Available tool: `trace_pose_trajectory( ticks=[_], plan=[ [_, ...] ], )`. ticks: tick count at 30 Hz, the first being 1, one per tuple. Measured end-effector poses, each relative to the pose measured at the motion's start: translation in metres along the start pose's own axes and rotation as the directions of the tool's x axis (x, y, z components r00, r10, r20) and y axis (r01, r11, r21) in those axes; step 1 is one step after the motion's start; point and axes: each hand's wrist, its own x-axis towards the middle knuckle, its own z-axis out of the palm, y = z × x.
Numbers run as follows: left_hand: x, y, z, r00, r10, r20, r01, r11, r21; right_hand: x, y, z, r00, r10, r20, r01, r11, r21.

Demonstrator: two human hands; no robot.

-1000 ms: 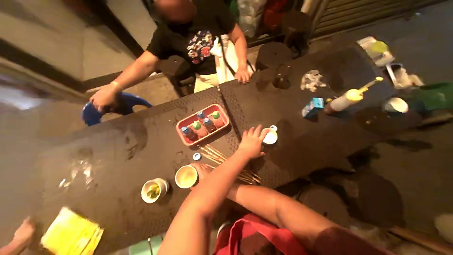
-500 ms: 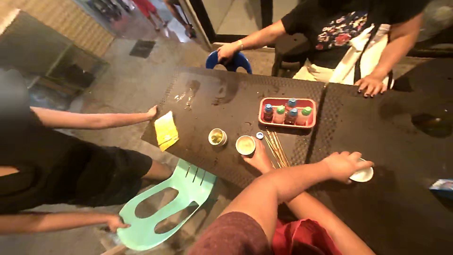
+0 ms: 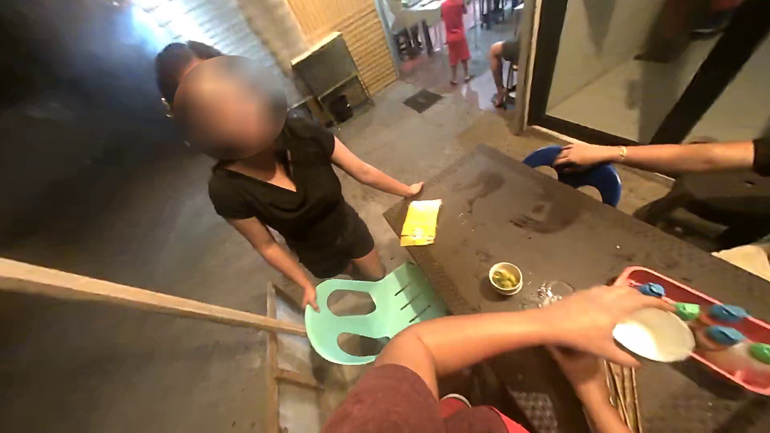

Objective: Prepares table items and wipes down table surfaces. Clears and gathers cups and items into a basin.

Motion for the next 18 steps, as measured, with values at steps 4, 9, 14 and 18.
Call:
trace_pose_trajectory(
  ticks=[4, 9, 14, 18],
  plan=[
    [-0.046, -0.053, -0.039, 0.963, -0.24, -0.12, 0.243, 0.97, 0.014, 0.008, 0.035, 0.011, 0.983, -0.046, -0.175, 0.065, 0.993, 0.104],
    [-0.095, -0.117, -0.058, 0.845, -0.479, -0.239, 0.499, 0.867, 0.024, 0.008, 0.026, 0.012, 0.992, -0.064, -0.108, 0.079, 0.987, 0.142],
    [-0.103, -0.149, -0.044, 0.779, -0.579, -0.238, 0.598, 0.802, 0.006, 0.005, 0.02, 0.012, 0.993, -0.024, -0.117, 0.042, 0.988, 0.147],
    [-0.101, -0.162, -0.03, 0.768, -0.606, -0.209, 0.62, 0.785, 0.001, 0.006, 0.018, 0.012, 0.994, 0.009, -0.107, 0.002, 0.994, 0.11]
  ],
)
